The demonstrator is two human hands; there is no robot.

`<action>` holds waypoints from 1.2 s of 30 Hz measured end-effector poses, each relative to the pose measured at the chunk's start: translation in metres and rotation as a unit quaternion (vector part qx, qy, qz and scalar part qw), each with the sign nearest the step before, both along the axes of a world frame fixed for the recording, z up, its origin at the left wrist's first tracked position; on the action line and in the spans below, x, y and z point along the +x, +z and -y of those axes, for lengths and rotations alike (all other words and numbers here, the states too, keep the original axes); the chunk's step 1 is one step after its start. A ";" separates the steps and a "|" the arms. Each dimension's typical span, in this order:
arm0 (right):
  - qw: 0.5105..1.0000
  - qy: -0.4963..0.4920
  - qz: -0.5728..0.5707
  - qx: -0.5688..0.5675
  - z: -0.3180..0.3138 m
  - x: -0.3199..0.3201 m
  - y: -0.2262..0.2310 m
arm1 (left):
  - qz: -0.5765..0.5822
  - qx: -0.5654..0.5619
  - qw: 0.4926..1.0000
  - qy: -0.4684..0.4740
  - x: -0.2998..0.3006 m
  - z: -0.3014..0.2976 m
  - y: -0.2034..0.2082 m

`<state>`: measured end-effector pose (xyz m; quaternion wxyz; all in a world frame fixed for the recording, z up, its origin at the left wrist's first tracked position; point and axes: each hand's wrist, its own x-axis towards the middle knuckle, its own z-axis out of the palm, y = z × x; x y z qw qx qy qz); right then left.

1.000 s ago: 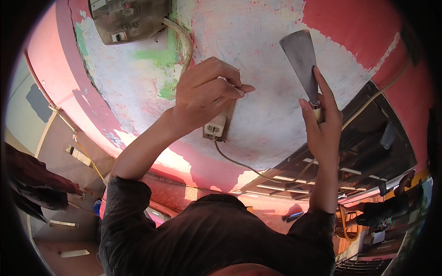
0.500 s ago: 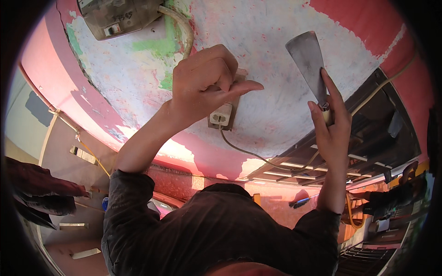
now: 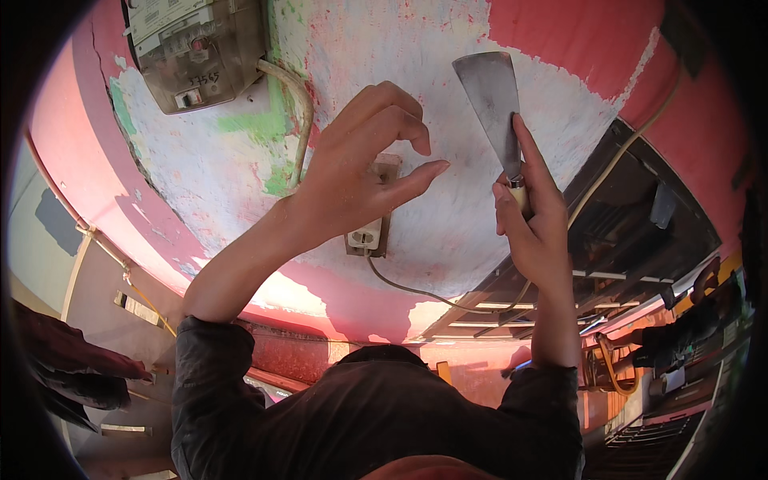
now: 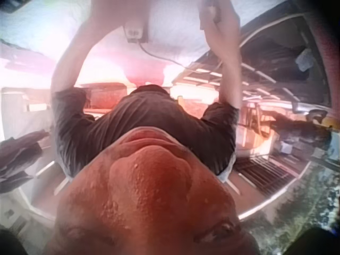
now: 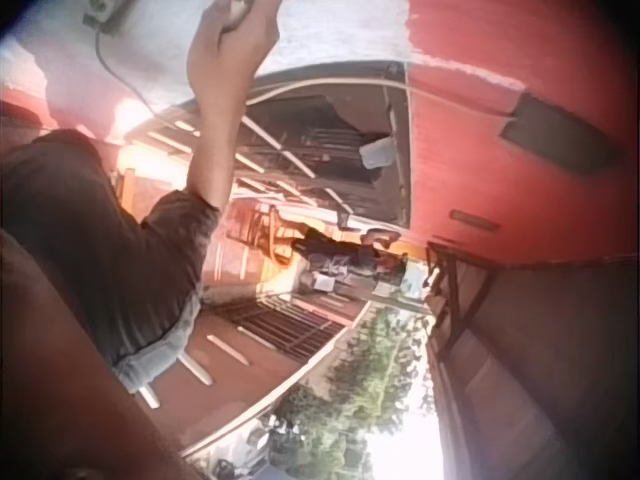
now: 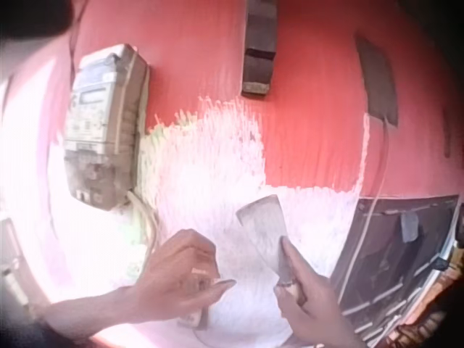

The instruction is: The person uses a metal scraper to remove old paint from a pink wall. They repeatedly scrape the same area around an electrical box and socket, clearing away layers of paint and debris.

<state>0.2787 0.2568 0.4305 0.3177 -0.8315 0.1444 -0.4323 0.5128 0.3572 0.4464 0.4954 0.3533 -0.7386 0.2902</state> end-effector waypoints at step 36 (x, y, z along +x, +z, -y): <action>0.523 0.623 0.235 0.531 0.033 0.093 0.015 | 0.275 -0.089 0.930 0.227 0.040 0.054 0.098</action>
